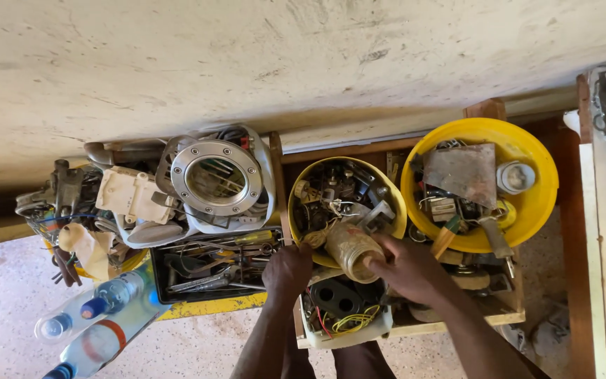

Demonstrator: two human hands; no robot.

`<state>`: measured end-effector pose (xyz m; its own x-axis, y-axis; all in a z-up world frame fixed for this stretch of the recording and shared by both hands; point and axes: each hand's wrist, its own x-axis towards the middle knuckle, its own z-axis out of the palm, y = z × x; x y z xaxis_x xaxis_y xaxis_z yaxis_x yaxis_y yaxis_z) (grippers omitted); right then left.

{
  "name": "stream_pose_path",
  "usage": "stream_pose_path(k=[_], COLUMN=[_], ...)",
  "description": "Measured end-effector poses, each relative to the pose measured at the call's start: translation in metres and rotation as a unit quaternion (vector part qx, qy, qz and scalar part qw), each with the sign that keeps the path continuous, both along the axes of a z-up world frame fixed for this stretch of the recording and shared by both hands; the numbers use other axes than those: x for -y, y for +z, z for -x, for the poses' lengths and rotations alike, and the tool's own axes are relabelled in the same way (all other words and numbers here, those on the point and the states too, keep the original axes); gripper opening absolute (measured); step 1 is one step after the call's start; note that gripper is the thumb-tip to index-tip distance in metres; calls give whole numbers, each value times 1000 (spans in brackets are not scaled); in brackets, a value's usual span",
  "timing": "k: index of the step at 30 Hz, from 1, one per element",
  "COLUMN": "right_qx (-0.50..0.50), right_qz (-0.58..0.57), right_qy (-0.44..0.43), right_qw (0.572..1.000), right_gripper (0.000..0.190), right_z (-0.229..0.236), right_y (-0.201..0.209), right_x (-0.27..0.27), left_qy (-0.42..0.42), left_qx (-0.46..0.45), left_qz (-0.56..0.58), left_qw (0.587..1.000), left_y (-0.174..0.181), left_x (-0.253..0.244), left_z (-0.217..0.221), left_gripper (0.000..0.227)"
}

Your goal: The person sorts through a yellow bucket filled with various metal parts and tools, picking out small screws and placing them into a clear plastic jar. They briefly interact with a smartphone on the table before continuing to collect screws from the bucket and a black tray, eventually closing the jar.

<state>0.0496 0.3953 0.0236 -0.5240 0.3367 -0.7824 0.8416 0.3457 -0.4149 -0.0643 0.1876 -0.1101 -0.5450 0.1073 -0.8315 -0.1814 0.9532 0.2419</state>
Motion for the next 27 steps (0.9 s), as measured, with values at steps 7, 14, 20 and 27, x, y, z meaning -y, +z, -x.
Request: stream_pose_path(k=[7,14,20,27], right_qx=[-10,-20,-14,27], right_qz=[130,88,31,69], right_qy=[-26,-49,-28,50], right_qw=[991,995,999,996], right_gripper=[64,65,64,73], right_z=[-14,-24,-30,-20], right_y=[-20,-43,-55,-37], right_x=[-38,-14,-4,-13], left_qy=[-99,-326,-228,-66], left_qx=[-53,-386,-197,14], left_qz=[7,-54,-37,38], left_qw=[994,861,953,997], left_y=[-32,-58,-48,6], left_x=[5,24,20,-9], left_z=[-12,-36,-31,7], left_gripper=[62,32,48,63])
